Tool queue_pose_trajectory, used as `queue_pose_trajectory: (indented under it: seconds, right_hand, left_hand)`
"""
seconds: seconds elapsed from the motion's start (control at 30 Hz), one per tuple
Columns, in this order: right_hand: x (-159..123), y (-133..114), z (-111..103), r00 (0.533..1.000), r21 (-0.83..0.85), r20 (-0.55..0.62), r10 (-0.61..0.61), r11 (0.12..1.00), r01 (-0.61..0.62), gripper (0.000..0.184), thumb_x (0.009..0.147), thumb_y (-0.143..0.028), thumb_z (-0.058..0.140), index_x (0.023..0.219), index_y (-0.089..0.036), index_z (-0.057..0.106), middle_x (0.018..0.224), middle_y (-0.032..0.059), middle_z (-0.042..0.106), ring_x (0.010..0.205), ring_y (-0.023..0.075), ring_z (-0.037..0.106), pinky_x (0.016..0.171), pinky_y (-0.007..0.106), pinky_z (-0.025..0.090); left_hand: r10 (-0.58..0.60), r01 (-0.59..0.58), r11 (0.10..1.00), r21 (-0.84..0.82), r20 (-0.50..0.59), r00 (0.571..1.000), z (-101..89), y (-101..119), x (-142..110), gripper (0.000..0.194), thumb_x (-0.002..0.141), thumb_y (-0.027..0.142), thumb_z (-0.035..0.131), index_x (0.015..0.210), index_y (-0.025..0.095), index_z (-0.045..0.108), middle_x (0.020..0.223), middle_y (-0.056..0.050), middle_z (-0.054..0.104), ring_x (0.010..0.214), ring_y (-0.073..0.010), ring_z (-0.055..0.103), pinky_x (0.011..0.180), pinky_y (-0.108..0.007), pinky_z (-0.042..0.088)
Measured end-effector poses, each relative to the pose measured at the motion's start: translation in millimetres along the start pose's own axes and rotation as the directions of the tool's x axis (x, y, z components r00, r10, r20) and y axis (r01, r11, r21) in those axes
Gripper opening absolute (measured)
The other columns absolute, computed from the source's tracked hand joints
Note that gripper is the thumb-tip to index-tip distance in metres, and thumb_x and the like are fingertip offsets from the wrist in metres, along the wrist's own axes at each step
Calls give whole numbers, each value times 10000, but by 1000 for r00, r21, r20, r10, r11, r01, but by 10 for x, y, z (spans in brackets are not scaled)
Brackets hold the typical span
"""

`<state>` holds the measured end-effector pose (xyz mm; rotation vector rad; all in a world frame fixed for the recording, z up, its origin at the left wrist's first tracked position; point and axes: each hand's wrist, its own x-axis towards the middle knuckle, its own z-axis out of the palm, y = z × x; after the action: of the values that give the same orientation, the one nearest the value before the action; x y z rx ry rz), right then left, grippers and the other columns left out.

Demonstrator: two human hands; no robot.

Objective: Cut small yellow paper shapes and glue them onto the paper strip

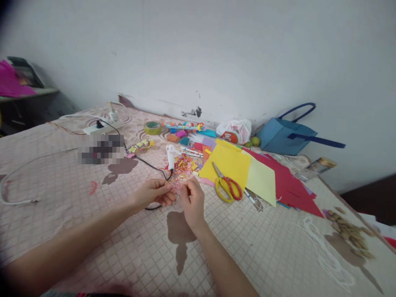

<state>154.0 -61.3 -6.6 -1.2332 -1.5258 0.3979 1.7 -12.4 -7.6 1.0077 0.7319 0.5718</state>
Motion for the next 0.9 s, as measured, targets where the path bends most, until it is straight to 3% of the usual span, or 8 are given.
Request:
queue_pose_trajectory:
  seconds: [0.2, 0.43, 0.6, 0.67, 0.77, 0.9]
  right_hand:
    - [-12, -13, 26, 993, -27, 82, -80, 996, 83, 172, 867, -199, 479, 870, -232, 647, 811, 31, 546, 803, 180, 525, 724, 311, 431]
    - [-25, 58, 23, 978, -105, 180, -104, 987, 124, 278, 848, -177, 501, 1068, -280, 636, 875, 45, 500, 819, 187, 510, 680, 311, 443]
    - [2, 38, 15, 990, -93, 105, -96, 990, 106, 150, 845, -176, 493, 822, -221, 634, 815, 33, 501, 776, 175, 502, 655, 294, 418]
    - [35, 45, -20, 996, -97, 38, -86, 991, 89, 155, 858, -202, 473, 743, -209, 577, 783, 25, 498, 766, 174, 491, 662, 296, 402]
    - [94, 90, -113, 993, -110, -113, -28, 994, 16, 216, 885, -243, 424, 687, -206, 499, 718, 6, 471, 711, 165, 463, 658, 295, 370]
    - [143, 172, -212, 970, -7, -220, 106, 994, -110, 327, 902, -294, 404, 585, -213, 416, 593, -34, 396, 590, 139, 411, 613, 274, 335]
  left_hand:
    - [-49, 61, 971, -230, 54, 997, 0, -50, 16, 176, 724, 214, 689, 828, 88, 624, 788, -110, 717, 726, -158, 680, 685, -249, 513]
    - [-1, 11, 938, -347, 30, 1000, 1, 2, 17, 123, 746, 76, 618, 864, 89, 648, 798, -75, 709, 700, -126, 669, 736, -242, 514]
    - [31, 20, 961, -275, 179, 983, -4, -13, 8, 207, 762, 158, 640, 956, 85, 628, 947, -118, 691, 848, -153, 660, 820, -262, 481]
    - [37, 13, 965, -260, 183, 982, -6, 5, -9, 282, 770, 197, 642, 1034, 105, 598, 1013, -130, 675, 902, -171, 651, 842, -289, 473]
    - [51, -24, 978, -208, 124, 991, -16, 57, -34, 347, 766, 240, 648, 1085, 133, 562, 1092, -142, 645, 904, -193, 651, 815, -329, 488]
    - [123, -126, 989, -82, -40, 992, -34, 98, -24, 269, 746, 269, 660, 965, 129, 594, 1034, -109, 661, 741, -131, 652, 648, -243, 499]
